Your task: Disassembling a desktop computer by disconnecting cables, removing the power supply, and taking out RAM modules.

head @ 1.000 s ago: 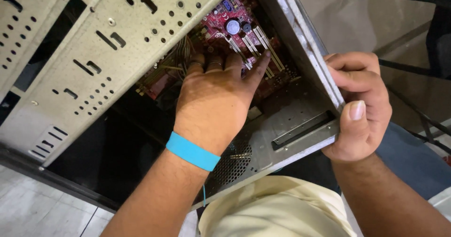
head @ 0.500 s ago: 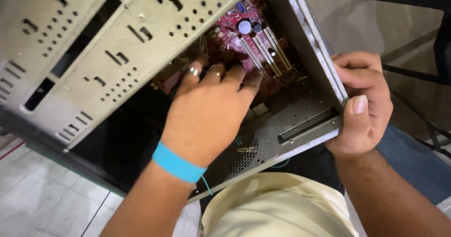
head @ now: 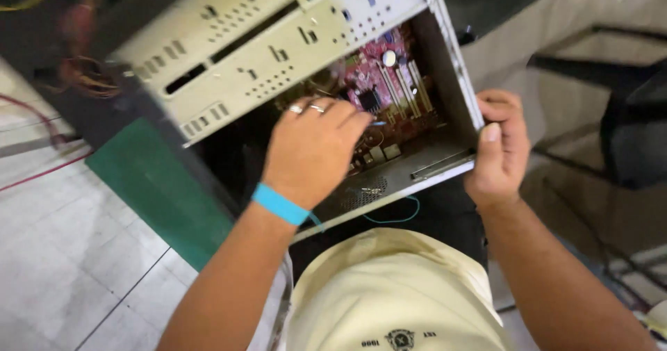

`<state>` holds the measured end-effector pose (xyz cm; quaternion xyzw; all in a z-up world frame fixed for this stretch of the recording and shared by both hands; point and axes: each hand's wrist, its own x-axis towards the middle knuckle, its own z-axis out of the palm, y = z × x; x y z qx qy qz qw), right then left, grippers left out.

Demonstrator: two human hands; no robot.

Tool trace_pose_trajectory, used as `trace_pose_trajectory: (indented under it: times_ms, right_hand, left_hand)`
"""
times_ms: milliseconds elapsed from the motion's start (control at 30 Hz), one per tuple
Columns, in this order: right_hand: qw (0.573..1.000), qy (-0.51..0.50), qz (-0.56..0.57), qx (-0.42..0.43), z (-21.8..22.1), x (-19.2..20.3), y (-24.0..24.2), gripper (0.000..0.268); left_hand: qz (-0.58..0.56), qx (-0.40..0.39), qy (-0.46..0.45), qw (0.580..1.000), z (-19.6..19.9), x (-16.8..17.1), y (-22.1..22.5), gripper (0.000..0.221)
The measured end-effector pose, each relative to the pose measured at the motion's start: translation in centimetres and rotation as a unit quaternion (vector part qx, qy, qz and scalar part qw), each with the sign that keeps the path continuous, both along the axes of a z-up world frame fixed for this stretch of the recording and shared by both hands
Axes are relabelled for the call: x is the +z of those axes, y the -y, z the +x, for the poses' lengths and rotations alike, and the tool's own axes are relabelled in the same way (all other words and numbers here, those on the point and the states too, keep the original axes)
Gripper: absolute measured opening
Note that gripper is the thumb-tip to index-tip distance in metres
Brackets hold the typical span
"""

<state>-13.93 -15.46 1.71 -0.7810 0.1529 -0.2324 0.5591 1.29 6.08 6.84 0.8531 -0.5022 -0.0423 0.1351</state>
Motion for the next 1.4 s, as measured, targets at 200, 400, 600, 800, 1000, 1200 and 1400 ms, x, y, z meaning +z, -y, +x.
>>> trace_pose_trajectory:
  times_ms: [200,400,600,800,1000,1200,1400]
  right_hand:
    - [0.996,-0.029,0.027,0.077,-0.4,1.1,2.4,0.028]
    - [0.987,-0.027,-0.14,0.07,2.0,8.0,1.5,0.018]
    - [0.967,-0.042,-0.229,0.099,4.4,6.1,0.5,0.014]
    - [0.965,-0.037,-0.244,0.092,4.1,5.2,0.7,0.013]
    - [0.97,-0.03,-0.223,0.092,4.3,5.6,0.5,0.013]
    - [0.965,-0.034,-0.24,0.096,4.2,4.6,1.1,0.01]
    - [0.966,-0.039,-0.236,0.097,4.1,5.1,0.9,0.01]
  left_hand:
    - [-0.167,0.2,-0.171,0.95,-4.1,-2.8,3.2,0.027]
    - [-0.102,0.168,-0.393,0.898,-3.2,-3.6,3.5,0.06]
    - [-0.099,0.226,-0.351,0.903,-1.8,3.2,1.8,0.048]
    - [0.121,0.392,-0.317,0.855,0.1,-5.7,2.1,0.06]
    - [0.193,0.382,-0.405,0.808,1.6,3.9,5.2,0.067]
    - [-0.043,0.391,-0.473,0.789,-1.0,3.8,5.8,0.062]
    - [-0.036,0.339,-0.492,0.801,-0.5,8.3,5.8,0.078]
